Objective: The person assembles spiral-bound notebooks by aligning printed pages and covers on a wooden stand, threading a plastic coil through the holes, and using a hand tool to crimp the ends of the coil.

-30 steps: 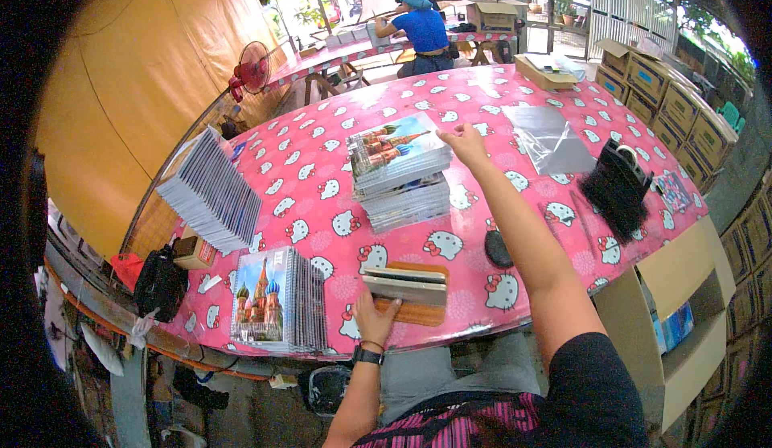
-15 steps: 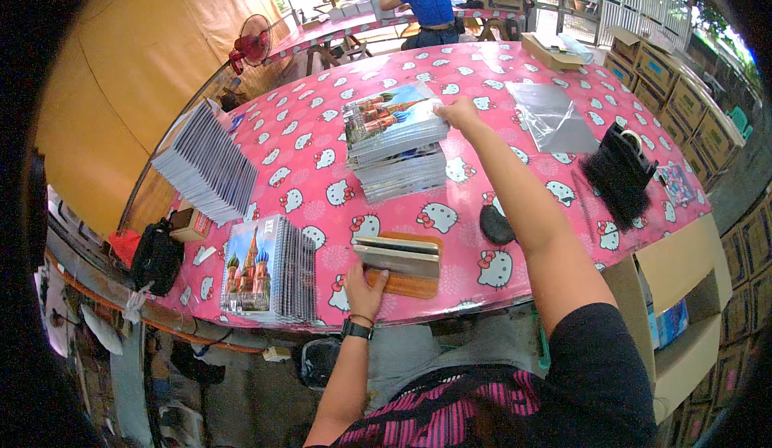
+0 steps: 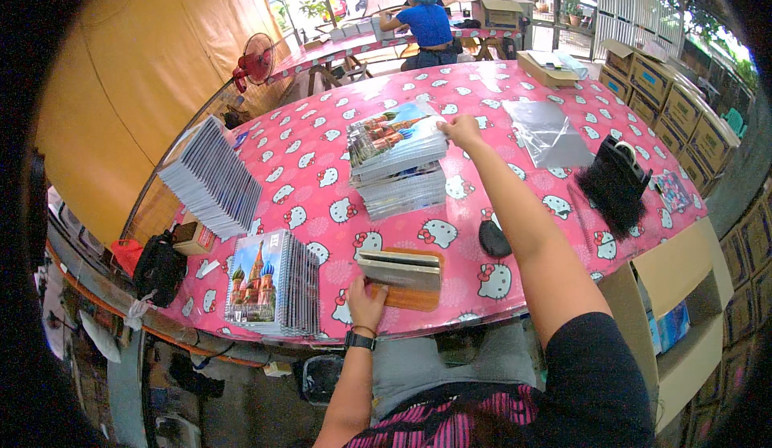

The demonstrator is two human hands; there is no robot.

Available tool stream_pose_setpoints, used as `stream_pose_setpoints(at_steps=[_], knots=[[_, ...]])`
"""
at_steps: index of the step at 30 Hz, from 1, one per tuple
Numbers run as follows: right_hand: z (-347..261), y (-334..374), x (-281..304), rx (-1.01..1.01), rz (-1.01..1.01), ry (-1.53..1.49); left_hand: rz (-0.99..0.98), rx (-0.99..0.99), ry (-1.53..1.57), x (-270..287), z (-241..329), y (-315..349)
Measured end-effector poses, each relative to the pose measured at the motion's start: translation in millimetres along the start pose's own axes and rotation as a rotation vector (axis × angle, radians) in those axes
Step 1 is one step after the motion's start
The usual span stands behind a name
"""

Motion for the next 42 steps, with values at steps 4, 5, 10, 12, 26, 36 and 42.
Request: stream_pose_setpoints(at_steps=[4, 5, 10, 12, 26, 36, 42], knots=[[-8, -1, 18, 0.163, 0.204, 0.173, 0.08, -0.059, 0.093, -4, -8, 2], [-20, 5, 19, 0.198, 0.216, 0.193, 0.119, -0.058, 0.164, -1, -12, 4], [-62, 30, 47, 0.465, 0.457, 0.176, 0.258, -0.05, 0.309, 20, -2, 6], [-69, 30, 49, 0.477, 0.419, 0.166, 0.286, -0.018, 0.287, 31, 8, 3], [-46, 254, 74, 0.3, -0.231, -0.972, 0.228, -0.094, 1.411, 101, 93, -80], [61, 296, 12, 0.238, -0.151, -0.51, -0.151, -0.192, 0.874, 74, 99, -91], [78, 301, -17, 0.239, -0.305, -0.405, -0.014, -0.037, 0.771, 61, 27, -69]])
Point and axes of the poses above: each hand's wrist, its own y-axis away from the middle knuckle, its own x-axis out of the back of the hand, z = x × y, the point moved 6 cm from there along -y, towards the middle knuckle, and after that the axes turned 10 degrees about -x, right-handed, at the moved point
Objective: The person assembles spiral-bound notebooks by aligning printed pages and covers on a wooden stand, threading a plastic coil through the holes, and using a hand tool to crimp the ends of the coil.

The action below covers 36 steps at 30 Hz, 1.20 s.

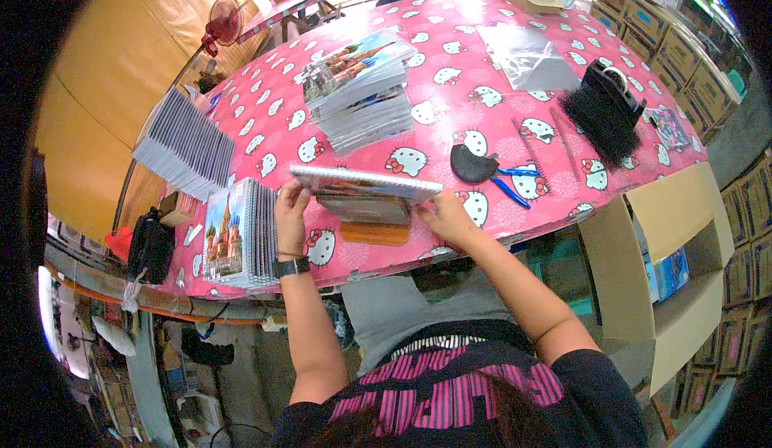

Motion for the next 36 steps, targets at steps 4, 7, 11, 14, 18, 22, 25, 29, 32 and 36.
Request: stream_pose_setpoints(at_steps=[4, 7, 11, 14, 18, 22, 25, 29, 32, 36], knots=[[-28, -4, -13, -0.013, -0.019, -0.259, 0.092, 0.032, 0.09, -3, -26, 13], [-27, -10, -32, -0.048, -0.124, -0.413, 0.15, 0.005, 0.132, 17, -40, 13], [-37, -13, -40, 0.018, -0.111, -0.335, 0.136, 0.024, 0.094, 32, -39, 19], [-37, -18, -43, -0.044, -0.065, -0.537, 0.007, 0.16, 0.051, 17, -45, 33], [-35, -12, -40, -0.178, 0.003, -0.596, 0.202, 0.193, 0.083, 4, -27, 46], [-37, 6, -46, -0.279, 0.019, -0.675, 0.311, 0.134, 0.013, 16, -14, 47], [-42, 11, -43, -0.281, 0.026, -0.669, 0.347, 0.089, -0.044, 3, 9, 36], [-49, 6, -45, -0.256, 0.01, -0.556, 0.47, 0.163, 0.118, 2, -6, 36], [-45, -2, -27, -0.148, 0.043, -0.538, 0.509, 0.138, 0.205, -4, -12, 38], [-9, -37, 67, -0.202, 0.345, -0.129, 0.532, 0.103, 0.254, 4, -25, 50]])
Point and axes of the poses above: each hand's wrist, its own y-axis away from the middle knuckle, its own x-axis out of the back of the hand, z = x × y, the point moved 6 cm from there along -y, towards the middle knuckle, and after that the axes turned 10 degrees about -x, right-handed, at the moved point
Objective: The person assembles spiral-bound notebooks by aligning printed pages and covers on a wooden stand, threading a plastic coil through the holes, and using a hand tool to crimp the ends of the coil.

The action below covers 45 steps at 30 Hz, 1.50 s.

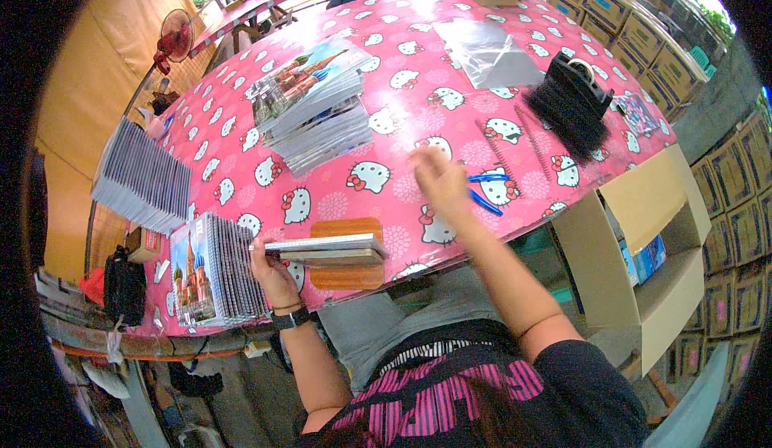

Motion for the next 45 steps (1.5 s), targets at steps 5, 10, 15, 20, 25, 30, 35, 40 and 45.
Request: stream_pose_setpoints(at_steps=[5, 10, 15, 20, 25, 30, 35, 40, 45], knots=[[85, -79, 128, -0.041, 0.351, 1.179, -0.068, 0.018, -0.118, -16, 17, 3], [100, -95, 170, 0.071, 0.338, 0.99, -0.072, -0.045, -0.171, -27, 33, 0], [4, -61, 155, 0.275, 0.426, 0.879, -0.21, -0.785, -1.028, -77, 89, 56], [-34, 11, 58, 0.097, -0.193, 0.494, -0.827, -0.713, -1.147, -143, 71, 87], [-55, 65, 1, -0.015, -0.656, 0.255, -0.777, -0.816, -1.122, -147, 62, 88], [-57, 67, -7, 0.117, -0.63, 0.192, -0.675, -0.826, -1.086, -153, 60, 99], [-65, 67, -12, 0.159, -0.551, 0.216, -0.616, -0.835, -1.042, -153, 58, 99], [-63, 67, -20, 0.305, -0.682, 0.236, -0.702, -0.807, -0.989, -151, 60, 95], [-65, 65, -25, 0.138, -0.789, 0.368, -0.831, -0.734, -0.954, -150, 64, 91]])
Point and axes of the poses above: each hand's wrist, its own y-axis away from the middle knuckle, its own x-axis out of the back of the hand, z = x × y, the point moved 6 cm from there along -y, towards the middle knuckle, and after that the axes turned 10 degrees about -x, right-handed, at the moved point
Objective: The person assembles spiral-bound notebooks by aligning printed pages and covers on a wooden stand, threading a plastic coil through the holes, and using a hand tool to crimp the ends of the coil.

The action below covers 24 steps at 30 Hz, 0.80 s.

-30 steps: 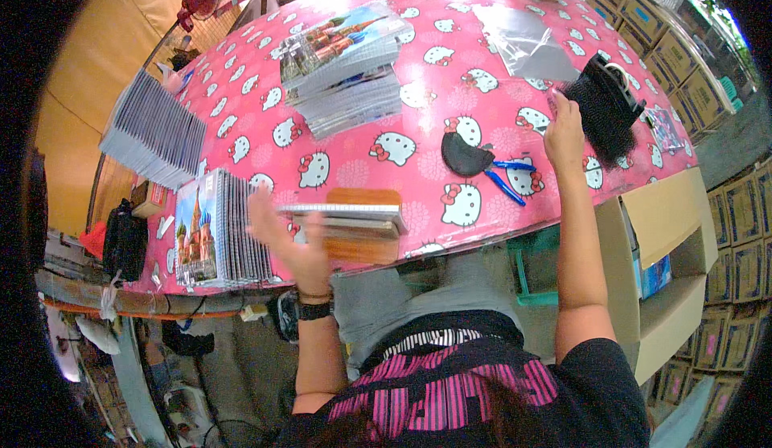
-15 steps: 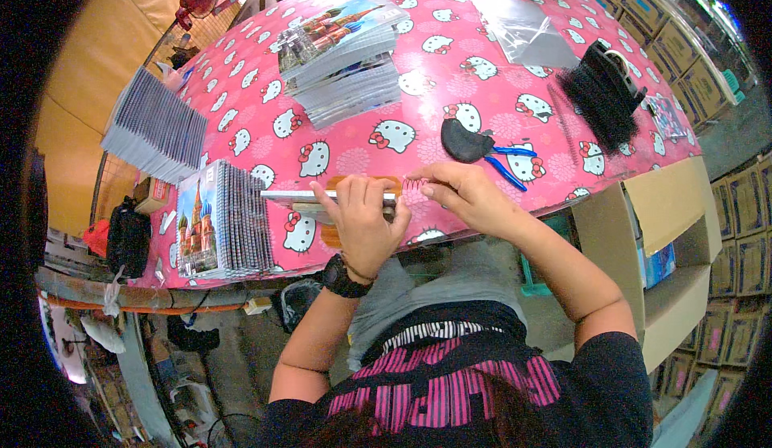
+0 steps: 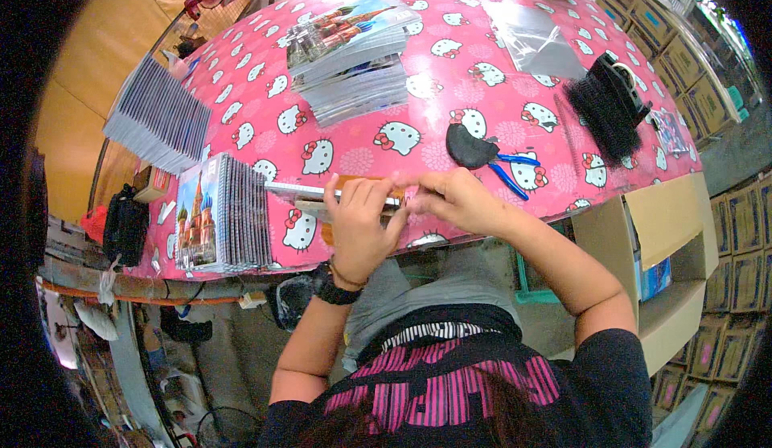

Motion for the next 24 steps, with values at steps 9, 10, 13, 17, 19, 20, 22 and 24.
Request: stream_pose_setpoints(at_steps=[9, 10, 13, 17, 19, 20, 22, 24], knots=[[32, -7, 10, -0.176, 0.019, -0.046, -0.168, -0.217, 0.048, 13, -3, 5], [51, -11, 24, -0.21, 0.145, 0.136, -0.186, -0.199, 0.037, 13, -4, 5], [116, -9, 56, -0.368, 0.624, 0.651, -0.136, -0.151, 0.111, 17, 1, 3], [135, -23, 52, -0.341, 0.705, 0.488, -0.052, -0.176, 0.099, 16, -4, 4], [149, -35, 45, -0.289, 0.714, 0.53, -0.1, -0.15, 0.046, 10, -4, 8], [144, -38, 41, -0.258, 0.712, 0.55, -0.083, -0.135, 0.059, 10, -3, 8], [141, -46, 34, -0.317, 0.729, 0.574, -0.048, -0.101, 0.083, 14, -2, 7], [127, -50, 32, -0.318, 0.746, 0.602, -0.023, -0.121, 0.084, 18, -2, 10]])
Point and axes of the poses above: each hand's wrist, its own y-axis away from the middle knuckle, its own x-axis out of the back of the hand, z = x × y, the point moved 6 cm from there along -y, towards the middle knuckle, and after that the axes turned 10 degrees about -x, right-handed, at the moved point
